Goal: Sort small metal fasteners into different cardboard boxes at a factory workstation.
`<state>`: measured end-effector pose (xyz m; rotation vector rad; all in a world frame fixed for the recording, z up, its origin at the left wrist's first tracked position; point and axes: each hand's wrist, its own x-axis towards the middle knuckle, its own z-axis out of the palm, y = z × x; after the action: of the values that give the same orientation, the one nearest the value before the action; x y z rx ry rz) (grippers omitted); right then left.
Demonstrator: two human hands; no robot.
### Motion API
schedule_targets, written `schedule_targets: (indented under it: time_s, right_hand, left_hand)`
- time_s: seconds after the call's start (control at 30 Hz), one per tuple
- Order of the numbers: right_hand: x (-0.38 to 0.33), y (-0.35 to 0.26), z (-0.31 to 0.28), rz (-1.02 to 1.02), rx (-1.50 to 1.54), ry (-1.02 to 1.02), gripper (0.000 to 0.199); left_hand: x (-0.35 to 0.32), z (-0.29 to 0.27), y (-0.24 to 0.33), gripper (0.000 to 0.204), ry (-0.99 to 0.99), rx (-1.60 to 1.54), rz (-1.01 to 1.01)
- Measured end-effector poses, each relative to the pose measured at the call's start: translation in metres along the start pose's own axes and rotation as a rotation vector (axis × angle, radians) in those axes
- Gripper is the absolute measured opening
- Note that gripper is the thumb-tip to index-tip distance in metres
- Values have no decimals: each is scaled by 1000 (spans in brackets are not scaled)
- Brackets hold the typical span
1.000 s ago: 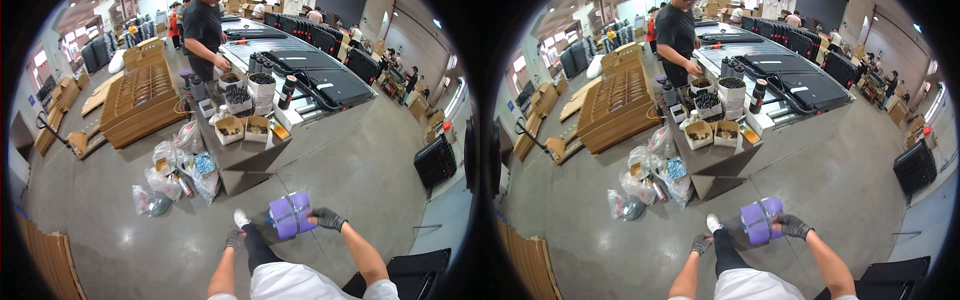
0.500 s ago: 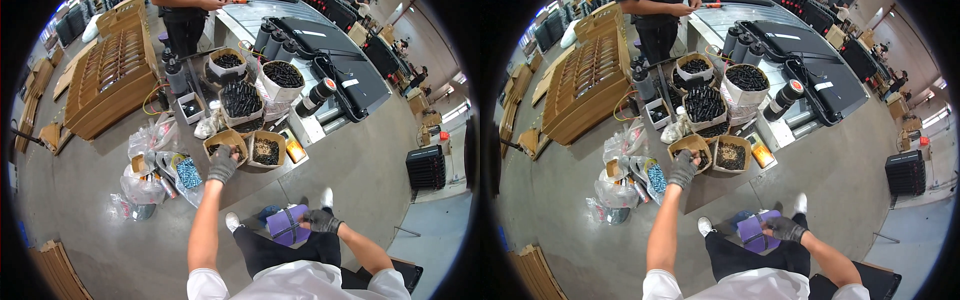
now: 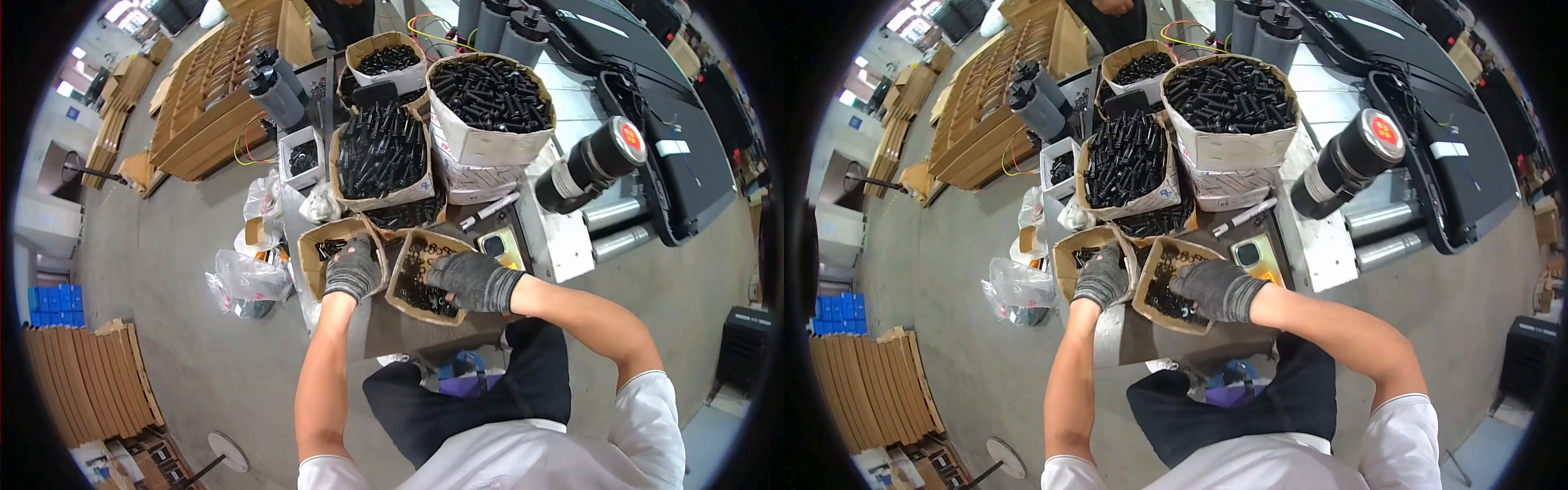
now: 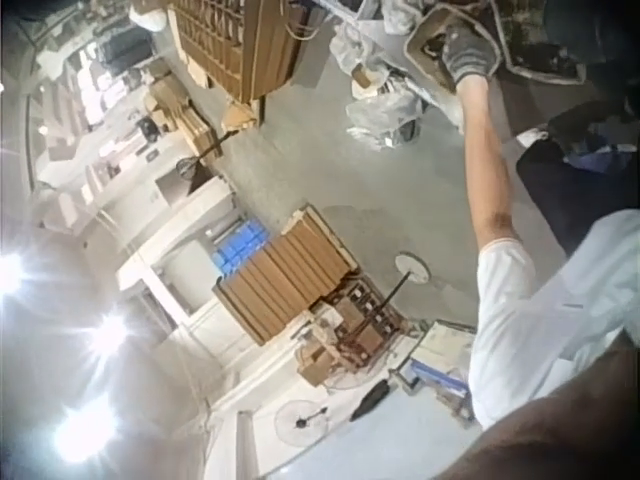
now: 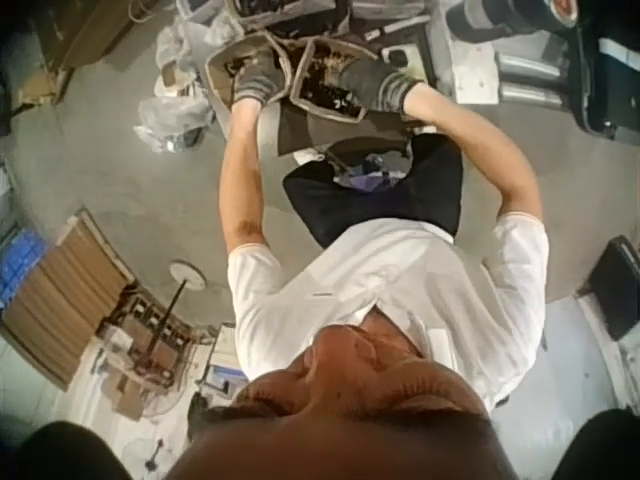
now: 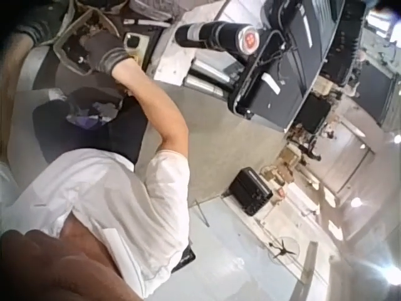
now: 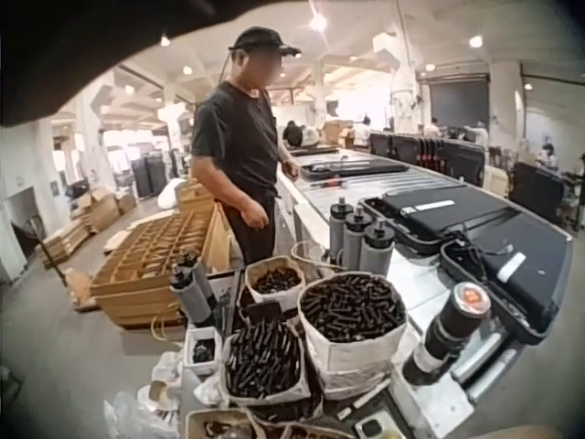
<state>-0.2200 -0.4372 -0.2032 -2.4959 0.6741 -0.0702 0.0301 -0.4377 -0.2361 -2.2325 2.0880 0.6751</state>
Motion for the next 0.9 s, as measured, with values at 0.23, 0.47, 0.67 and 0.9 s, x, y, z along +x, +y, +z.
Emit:
schedule_targets:
  time_s: [0.23,0.47,0.67,0.9]
  right_hand:
    - [29,10,11,-75,-130,-267,67]
    - [30,17,11,-129,-141,-290,35]
    - [24,17,1,-70,-10,-186,24]
    - [20,9,-15,19,-2,-134,28]
  left_hand:
    - [9,7,-10,31,112,-87,166]
    - [13,13,-4,24,235,-8,299]
    - [21,6,-6,31,167,37,259]
    - [10,-2,-14,31,238,-87,247]
